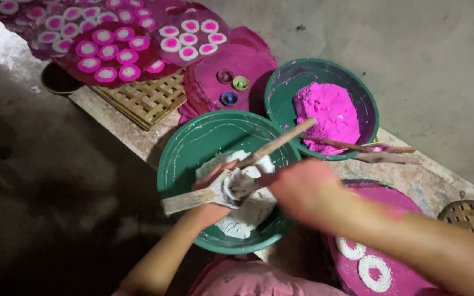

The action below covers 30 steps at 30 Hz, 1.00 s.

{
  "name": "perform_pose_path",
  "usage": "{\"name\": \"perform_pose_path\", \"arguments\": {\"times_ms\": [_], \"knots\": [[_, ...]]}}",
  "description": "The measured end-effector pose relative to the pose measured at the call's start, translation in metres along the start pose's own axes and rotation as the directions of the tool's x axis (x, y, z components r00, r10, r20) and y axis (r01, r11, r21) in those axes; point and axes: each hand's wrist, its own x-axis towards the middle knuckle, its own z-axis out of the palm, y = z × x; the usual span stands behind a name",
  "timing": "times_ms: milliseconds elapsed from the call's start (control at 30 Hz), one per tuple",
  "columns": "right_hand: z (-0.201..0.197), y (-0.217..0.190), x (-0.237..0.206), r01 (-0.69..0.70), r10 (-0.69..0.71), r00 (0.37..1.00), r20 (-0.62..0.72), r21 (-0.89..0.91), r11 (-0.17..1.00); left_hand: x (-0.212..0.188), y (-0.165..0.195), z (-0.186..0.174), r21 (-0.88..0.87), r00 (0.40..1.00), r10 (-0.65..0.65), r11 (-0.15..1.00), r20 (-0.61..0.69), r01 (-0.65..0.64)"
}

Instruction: The person uses a wooden press to scoop white dough and form white rings on a pink base. They then scoop pink dough and press it into the centers of the white rings to create two-toned decorative cakes.

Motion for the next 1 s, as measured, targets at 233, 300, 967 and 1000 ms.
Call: {"name": "perform_pose_path", "arguments": {"times_ms": [233,300,967,1000], "knots": [[0.027,-0.036,0.003,0.193,-0.205,0.878,-0.433,-0.072,0.979,-0.006,0.032,-0.007,0.781,0.997,0.050,0.619,0.062,-0.080],[0.020,-0.020,-0.022,0.113,-0.086,0.927,-0.364,0.054,0.992,0.003,0.039,-0.026,0.790,0.998,0.055,0.613,-0.036,-0.005],[0.110,-0.028,0.073,0.557,0.388,0.664,-0.639,0.769,0.313,0.016,0.052,-0.015,0.951,0.843,0.521,0.308,-0.132,-0.042],[0.111,-0.034,0.076,0.524,0.383,0.701,-0.601,0.799,0.295,0.019,0.047,-0.014,0.989,0.822,0.566,0.144,-0.062,-0.025]]}}
